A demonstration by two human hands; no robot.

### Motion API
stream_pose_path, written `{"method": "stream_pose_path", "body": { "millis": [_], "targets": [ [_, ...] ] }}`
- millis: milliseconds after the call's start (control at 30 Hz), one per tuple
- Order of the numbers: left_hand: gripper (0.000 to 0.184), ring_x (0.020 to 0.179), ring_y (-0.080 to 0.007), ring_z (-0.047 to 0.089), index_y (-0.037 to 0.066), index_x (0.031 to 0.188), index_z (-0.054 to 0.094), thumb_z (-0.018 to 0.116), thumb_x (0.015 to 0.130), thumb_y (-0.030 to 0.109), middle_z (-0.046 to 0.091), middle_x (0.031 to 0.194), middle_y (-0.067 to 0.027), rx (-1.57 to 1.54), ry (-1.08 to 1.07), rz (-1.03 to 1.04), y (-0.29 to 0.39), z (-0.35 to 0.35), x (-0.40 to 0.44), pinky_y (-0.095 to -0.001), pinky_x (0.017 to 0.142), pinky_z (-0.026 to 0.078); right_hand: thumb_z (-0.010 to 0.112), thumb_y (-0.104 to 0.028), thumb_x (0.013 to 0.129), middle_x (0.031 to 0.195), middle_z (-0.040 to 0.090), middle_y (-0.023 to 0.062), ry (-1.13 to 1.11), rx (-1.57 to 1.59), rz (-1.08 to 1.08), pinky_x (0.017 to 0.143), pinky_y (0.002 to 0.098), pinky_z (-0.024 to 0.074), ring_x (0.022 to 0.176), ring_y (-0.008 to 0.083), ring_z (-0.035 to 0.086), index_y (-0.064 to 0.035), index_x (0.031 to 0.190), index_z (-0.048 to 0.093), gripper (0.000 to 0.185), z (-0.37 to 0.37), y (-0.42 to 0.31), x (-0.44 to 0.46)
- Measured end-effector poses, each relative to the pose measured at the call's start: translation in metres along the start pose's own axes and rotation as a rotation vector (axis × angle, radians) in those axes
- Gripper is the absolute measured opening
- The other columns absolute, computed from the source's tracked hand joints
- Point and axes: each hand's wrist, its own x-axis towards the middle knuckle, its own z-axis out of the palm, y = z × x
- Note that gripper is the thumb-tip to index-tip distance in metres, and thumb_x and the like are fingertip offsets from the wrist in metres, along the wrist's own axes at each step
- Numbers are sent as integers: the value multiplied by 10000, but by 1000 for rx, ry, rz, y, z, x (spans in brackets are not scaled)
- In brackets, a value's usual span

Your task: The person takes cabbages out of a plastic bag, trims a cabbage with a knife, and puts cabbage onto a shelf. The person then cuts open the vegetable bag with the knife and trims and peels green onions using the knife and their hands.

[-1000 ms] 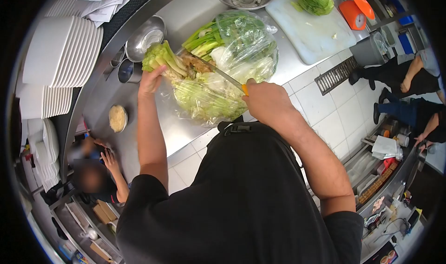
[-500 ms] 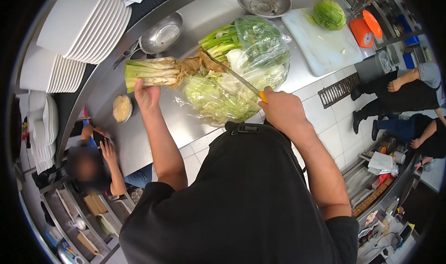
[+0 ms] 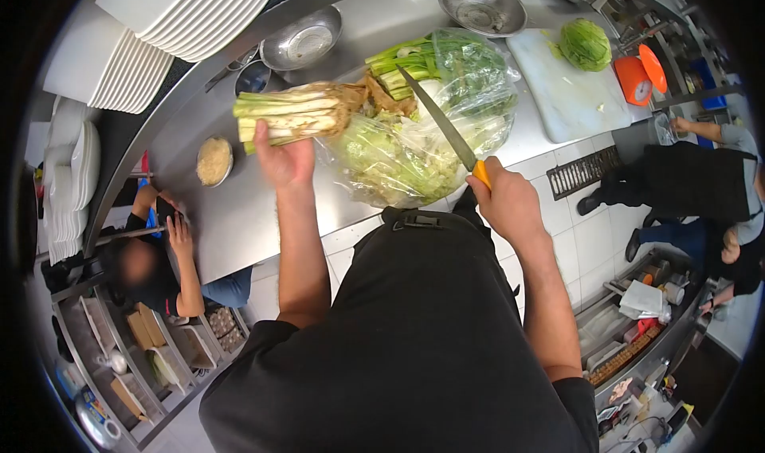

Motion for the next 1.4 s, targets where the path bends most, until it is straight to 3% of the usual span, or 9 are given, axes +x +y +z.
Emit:
{"method": "stream_pose_path", "body": {
  "millis": [300, 433, 567, 733, 1067, 1133, 1233, 1333, 1400],
  "targets": [
    [516, 1357, -277, 535, 71, 1449, 507, 680, 999, 255, 585, 1439, -106, -63, 145, -242, -80, 18, -40, -481, 1202, 389, 657, -349, 1009, 764, 685, 240, -6, 41, 84, 678, 564, 516, 760, 474, 674, -15, 1004, 570, 345, -5, 3, -11],
    [492, 1342, -274, 545, 75, 1443, 505, 659, 1019, 270, 590, 1426, -102, -7, 110, -202, -96, 29, -28, -476, 1191, 397, 676, -335, 1003, 761, 657, 274, -10, 99, 104, 675, 569, 476, 758, 499, 644, -4, 969, 552, 354, -2, 4, -7],
    [516, 1329, -264, 555, 71, 1469, 484, 672, 1021, 244, 593, 1422, -102, -21, 176, -161, -123, 40, -15, -460, 1190, 405, 656, -349, 1009, 825, 715, 226, -70, 26, 121, 719, 551, 534, 811, 453, 695, -16, 1063, 608, 341, -3, 16, 9],
    [477, 1283, -249, 612, 38, 1445, 534, 700, 1008, 133, 641, 1383, -110, 223, 289, -111, -142, 14, -12, -417, 1108, 513, 666, -372, 999, 842, 725, 216, -91, -34, 73, 723, 551, 553, 838, 441, 709, -37, 1082, 623, 348, -10, 50, 19],
    [515, 1387, -276, 497, -49, 1492, 445, 639, 1048, 129, 526, 1491, -143, 248, 368, -377, -87, 2, -35, -431, 1236, 377, 667, -394, 989, 865, 729, 225, -172, 7, -24, 745, 566, 546, 847, 452, 702, -51, 1077, 635, 356, -18, 127, 7],
    [563, 1413, -304, 473, -100, 1489, 415, 645, 1041, 152, 514, 1504, -161, 346, 388, -344, -73, -5, -47, -423, 1235, 370, 665, -391, 991, 893, 732, 222, -192, 0, -20, 766, 554, 550, 877, 445, 704, -57, 1089, 637, 350, -24, 133, 4],
    [555, 1431, -340, 461, -110, 1462, 444, 645, 1028, 173, 496, 1522, -194, 787, 523, -174, -62, 7, -68, -432, 1204, 390, 660, -390, 996, 901, 734, 213, -228, -4, -15, 768, 545, 552, 887, 434, 706, -63, 1101, 639, 343, -32, 140, 3],
    [457, 1412, -357, 497, -43, 1406, 553, 638, 1009, 167, 546, 1483, -214, 1402, 469, -12, -56, 31, -69, -428, 1163, 413, 659, -393, 997, 900, 735, 210, -219, -26, -33, 768, 546, 552, 881, 431, 708, -63, 1099, 639, 346, -32, 148, 3],
    [391, 1381, -366, 529, 19, 1357, 621, 641, 987, 143, 590, 1441, -209, 1632, 185, 184, -54, 21, -40, -433, 1149, 420, 664, -387, 995, 897, 734, 208, -218, -31, -34, 766, 547, 552, 877, 428, 709, -61, 1094, 639, 341, -32, 150, 5]
  ]
}}
